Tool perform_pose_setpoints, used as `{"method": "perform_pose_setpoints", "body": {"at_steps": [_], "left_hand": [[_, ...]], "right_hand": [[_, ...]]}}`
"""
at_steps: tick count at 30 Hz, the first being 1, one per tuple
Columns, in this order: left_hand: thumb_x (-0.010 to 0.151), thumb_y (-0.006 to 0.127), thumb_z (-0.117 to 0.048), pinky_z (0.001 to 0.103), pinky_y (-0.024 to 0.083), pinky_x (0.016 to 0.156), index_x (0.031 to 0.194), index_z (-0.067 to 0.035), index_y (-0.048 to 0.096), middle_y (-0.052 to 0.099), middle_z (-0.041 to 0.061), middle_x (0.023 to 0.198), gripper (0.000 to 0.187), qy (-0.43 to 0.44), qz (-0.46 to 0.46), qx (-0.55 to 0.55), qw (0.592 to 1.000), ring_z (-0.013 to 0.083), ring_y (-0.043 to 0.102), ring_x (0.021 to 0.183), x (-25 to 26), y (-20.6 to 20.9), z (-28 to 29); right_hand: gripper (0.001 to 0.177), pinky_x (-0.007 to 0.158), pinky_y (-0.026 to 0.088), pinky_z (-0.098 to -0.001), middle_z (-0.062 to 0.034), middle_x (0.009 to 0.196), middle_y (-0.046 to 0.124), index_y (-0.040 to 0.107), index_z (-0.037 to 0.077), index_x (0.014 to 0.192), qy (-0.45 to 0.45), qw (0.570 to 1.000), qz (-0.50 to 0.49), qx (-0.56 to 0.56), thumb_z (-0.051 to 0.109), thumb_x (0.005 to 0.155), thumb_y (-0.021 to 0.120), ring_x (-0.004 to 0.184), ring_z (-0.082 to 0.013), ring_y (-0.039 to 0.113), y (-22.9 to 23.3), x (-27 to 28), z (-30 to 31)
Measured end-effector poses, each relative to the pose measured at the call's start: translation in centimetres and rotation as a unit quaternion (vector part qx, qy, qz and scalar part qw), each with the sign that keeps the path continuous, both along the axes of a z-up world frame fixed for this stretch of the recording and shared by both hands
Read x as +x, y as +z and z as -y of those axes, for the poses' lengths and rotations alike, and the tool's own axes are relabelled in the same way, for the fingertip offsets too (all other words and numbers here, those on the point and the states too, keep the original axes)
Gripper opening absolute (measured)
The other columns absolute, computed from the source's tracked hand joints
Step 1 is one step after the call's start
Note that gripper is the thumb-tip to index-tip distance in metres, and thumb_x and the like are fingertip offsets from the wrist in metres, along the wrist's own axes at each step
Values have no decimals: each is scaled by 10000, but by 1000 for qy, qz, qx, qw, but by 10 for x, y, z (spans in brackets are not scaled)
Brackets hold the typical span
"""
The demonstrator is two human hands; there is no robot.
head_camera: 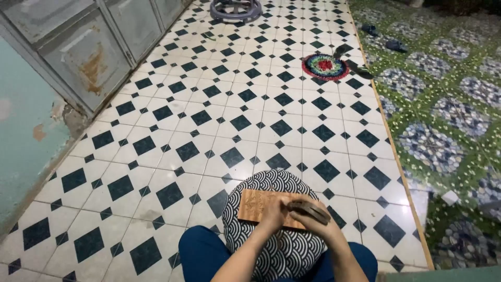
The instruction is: Using a manual hand plane to smooth and level the surface of a small wooden block while sitting on the floor.
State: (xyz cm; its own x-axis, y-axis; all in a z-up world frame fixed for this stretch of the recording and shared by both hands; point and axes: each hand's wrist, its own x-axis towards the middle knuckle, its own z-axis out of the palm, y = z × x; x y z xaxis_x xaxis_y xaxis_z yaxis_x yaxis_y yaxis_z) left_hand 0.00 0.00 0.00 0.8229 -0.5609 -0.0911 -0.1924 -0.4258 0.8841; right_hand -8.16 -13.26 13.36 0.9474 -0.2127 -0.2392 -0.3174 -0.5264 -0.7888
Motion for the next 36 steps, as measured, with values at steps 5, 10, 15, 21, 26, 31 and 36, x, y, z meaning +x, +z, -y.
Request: {"method": "perform_pose_setpoints", "body": {"at_steps": [5,10,15,21,26,31,36], "left_hand": [[1014,602,-278,348,432,717,949,-189,466,524,11,899,175,72,11,-108,991,181,519,814,-3,-8,-15],[1039,530,-319,359,490,808,1065,-167,591,638,45,1048,166,-41,-74,51,995,209,607,948,-32,72,-18],[1026,458,-406,390,488,709,1120,-162,558,646,64,991,280,-36,-11,89,995,244,615,861,-23,30,-9],[1020,477,-298,403,533,918,1216,-171,577,643,95,1216,254,-6,-40,48,998,279,624,1101,-16,37,-10],[1004,536,-183,416,472,739,1122,-133,550,633,124,1052,129,18,18,-41,999,310,606,920,-5,-8,-12],[988,554,-238,408,495,801,1137,-177,555,642,87,1115,161,-7,-12,-9,1000,287,619,992,-15,9,-11],[1019,532,-331,417,485,851,1181,-182,497,606,86,1122,223,70,-91,-25,993,248,594,1006,7,6,-20]], "right_hand": [[393,791,555,-285,-20,1001,805,753,211,1210,-38,997,-44,51,225,817,746,873,-160,746,11,-13,3],[475,955,573,-349,-45,1178,780,740,213,1216,11,998,59,-15,412,787,791,1106,-212,733,36,-16,-3],[459,908,604,-307,-49,1145,800,738,179,1211,28,995,80,46,352,789,790,1060,-187,766,43,-16,-13],[424,786,586,-308,-31,1042,750,706,309,1251,44,998,-12,-33,352,831,740,908,-206,764,-6,-9,-6],[377,711,565,-284,5,980,808,663,319,1235,31,993,-63,-94,354,863,710,830,-173,765,17,-14,-14],[450,1028,538,-342,-37,1249,755,721,198,1231,24,996,74,43,288,797,802,1173,-208,708,-10,-10,-7],[375,727,577,-295,-18,984,786,694,260,1215,39,991,-85,-93,362,855,690,846,-181,759,-26,-12,-10]]}}
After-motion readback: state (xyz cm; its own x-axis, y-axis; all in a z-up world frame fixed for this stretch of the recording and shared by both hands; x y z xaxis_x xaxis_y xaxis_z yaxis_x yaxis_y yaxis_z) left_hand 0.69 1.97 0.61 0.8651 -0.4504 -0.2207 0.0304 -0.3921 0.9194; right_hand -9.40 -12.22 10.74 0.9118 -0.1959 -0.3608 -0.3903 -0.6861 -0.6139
